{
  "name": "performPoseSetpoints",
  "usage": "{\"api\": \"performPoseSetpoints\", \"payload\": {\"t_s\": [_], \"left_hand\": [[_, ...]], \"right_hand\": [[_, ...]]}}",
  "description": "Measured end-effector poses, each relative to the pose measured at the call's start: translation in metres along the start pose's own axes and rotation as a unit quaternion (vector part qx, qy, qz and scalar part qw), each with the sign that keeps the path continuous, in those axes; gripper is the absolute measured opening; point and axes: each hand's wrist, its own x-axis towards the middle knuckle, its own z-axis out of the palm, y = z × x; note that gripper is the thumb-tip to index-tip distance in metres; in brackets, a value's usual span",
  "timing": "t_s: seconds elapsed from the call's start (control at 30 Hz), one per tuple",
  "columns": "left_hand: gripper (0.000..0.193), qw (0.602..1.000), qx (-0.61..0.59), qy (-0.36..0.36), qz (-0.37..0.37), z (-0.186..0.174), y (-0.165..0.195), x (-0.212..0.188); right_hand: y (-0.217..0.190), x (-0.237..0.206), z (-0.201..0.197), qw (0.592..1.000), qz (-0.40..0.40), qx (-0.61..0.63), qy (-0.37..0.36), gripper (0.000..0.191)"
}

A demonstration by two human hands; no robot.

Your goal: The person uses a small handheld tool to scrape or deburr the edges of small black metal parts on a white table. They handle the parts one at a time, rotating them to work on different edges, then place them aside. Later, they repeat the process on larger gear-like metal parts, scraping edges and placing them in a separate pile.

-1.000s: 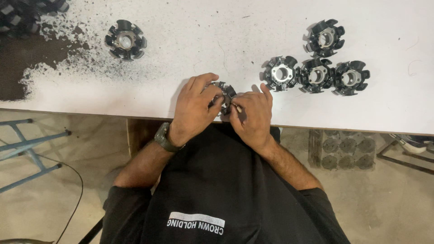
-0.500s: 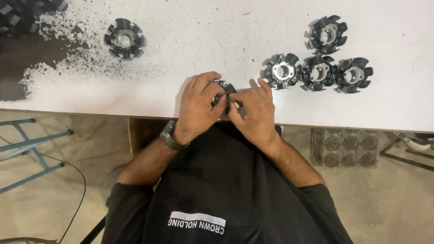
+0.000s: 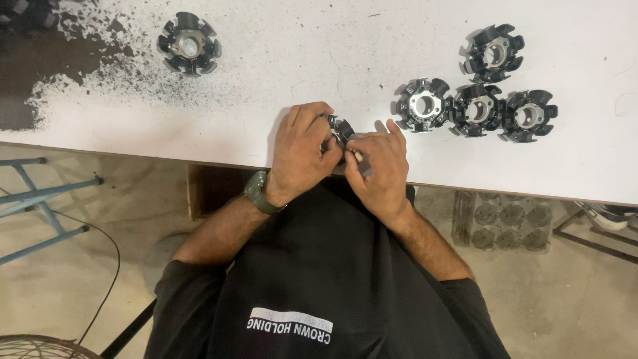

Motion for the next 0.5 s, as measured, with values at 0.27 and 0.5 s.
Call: {"api": "performPoseSetpoints", "payload": {"t_s": [0.27, 0.5], "left_hand": [[0.014, 1.0, -0.017, 0.003, -0.007, 0.0, -0.001, -0.002], [0.014, 1.0, -0.023, 0.016, -0.002, -0.002, -0.001, -0.002]], "right_hand": [[-0.004, 0.003, 0.005, 0.998, -0.035, -0.043, 0.004, 0.031], [-0.009, 0.01, 0.0, 0.997, -0.032, -0.058, -0.03, 0.028]]}}
